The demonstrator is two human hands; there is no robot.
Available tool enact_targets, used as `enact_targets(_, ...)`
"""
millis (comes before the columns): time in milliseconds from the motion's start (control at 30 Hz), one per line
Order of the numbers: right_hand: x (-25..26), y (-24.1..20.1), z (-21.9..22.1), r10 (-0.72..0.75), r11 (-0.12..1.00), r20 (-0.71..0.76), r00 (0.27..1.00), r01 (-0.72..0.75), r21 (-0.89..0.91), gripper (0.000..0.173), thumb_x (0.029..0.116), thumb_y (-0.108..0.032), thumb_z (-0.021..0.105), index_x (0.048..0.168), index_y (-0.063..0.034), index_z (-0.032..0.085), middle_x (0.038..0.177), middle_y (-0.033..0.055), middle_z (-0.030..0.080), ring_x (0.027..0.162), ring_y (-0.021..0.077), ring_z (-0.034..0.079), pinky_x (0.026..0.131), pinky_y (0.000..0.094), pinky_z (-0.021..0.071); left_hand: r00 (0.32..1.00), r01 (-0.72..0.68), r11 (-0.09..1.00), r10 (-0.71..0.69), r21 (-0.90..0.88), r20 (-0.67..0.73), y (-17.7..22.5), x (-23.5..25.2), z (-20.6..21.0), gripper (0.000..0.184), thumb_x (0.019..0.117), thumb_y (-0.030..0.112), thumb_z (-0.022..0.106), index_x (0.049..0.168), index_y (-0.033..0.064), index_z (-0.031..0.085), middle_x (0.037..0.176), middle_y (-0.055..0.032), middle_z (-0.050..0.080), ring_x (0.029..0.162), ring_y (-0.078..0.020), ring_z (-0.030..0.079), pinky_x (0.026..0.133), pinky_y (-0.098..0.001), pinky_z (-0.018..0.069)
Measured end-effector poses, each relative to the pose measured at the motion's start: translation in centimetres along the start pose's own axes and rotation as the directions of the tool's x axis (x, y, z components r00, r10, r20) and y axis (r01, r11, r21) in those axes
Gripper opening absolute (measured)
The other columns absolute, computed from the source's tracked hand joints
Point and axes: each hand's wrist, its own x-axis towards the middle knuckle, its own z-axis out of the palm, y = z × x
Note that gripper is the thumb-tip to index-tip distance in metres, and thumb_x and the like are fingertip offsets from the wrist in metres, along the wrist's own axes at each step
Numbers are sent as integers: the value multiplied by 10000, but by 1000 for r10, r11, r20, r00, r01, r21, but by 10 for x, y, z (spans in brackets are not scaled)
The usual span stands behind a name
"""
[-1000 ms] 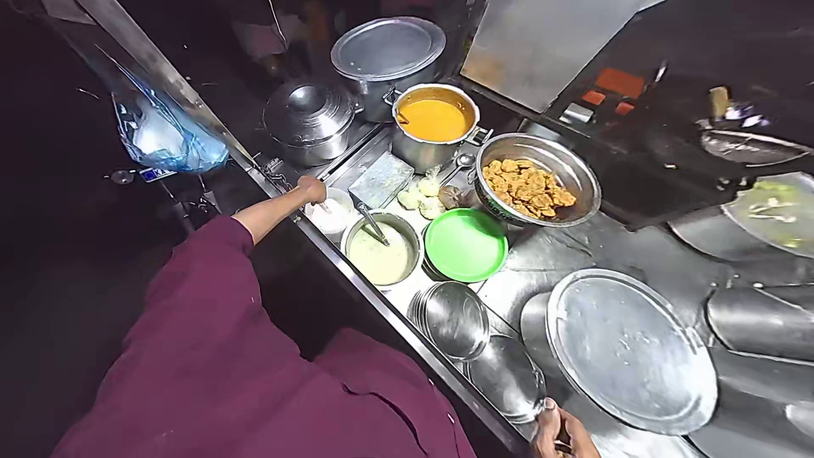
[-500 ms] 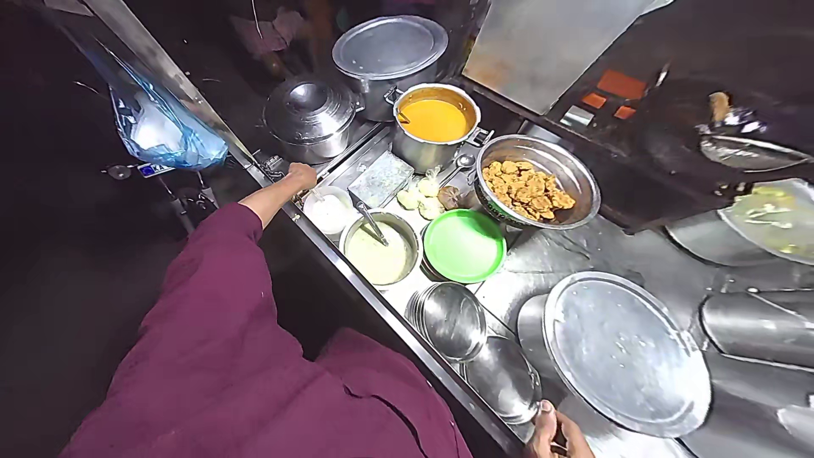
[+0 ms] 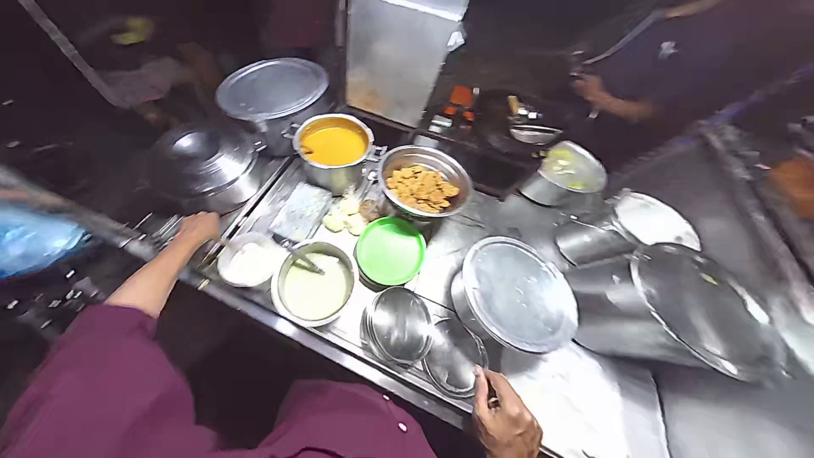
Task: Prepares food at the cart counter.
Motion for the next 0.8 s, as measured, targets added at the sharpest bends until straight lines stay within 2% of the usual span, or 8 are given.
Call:
enact_targets(100,1,-1,1,19,1000,-39,999,-19,-13,435,993,-424,484,845,-132,770,713,24,712,575,177,659,501,413,513,998,39,998,-36,-57,49,-8,8,-8,324,891,271,791,1088,19,740,1174,-319,676,1164,-532,611,946,-756,439)
enact_targets(233,1,-1,2,40,999,-55,998,-41,-11,435,993,-435,477,838,-146,763,716,8,706,579,170,657,495,403,510,998,59,994,-59,-95,8,-9,5,-15,460,846,351,848,1131,13,722,1189,-318,671,1178,-523,607,973,-745,435)
enact_targets(333,1,1,4,54,998,-67,996,-55,-15,429,985,-442,479,826,-160,761,706,-1,702,576,157,653,494,394,509,980,-19,969,-32,-247,-199,7,-27,-26,472,935,365,755,1226,1,683,1249,-341,637,1215,-552,573,979,-778,401)
enact_targets(467,0,4,7,51,999,-89,995,-52,-7,426,978,-464,480,820,-182,758,698,-23,695,566,138,641,483,383,499,864,-306,867,80,-394,-496,38,-76,-29,344,1047,259,573,1293,33,654,1298,-307,620,1235,-524,569,1013,-758,392)
enact_targets(567,-1,6,9,47,999,-97,994,-46,4,396,970,-455,499,854,-191,770,728,-34,712,574,115,644,491,359,513,763,-541,729,217,-419,-609,71,-120,-17,293,1046,181,535,1255,41,685,1204,-247,680,1105,-432,662,959,-672,489)
enact_targets(633,-1,8,9,42,999,-112,993,-40,16,371,968,-434,504,899,-191,775,744,-41,714,564,99,630,488,341,513,700,-665,613,313,-426,-642,97,-150,2,296,1023,178,536,1230,41,698,1159,-175,716,1025,-312,710,897,-551,573)
enact_targets(700,-4,11,11,36,999,-127,991,-30,46,333,959,-378,510,984,-193,786,793,-45,724,565,81,618,490,317,513,698,-710,483,385,-512,-604,122,-179,26,299,1002,203,560,1233,82,707,1184,-77,731,1039,-173,717,901,-404,608)
enact_targets(800,-4,14,12,15,995,-144,989,-1,96,302,929,-264,514,1032,-200,790,833,-31,722,601,85,634,505,317,520,743,-657,339,438,-673,-506,164,-220,54,263,1007,179,598,1229,92,710,1171,-43,740,1006,-133,725,877,-359,628)
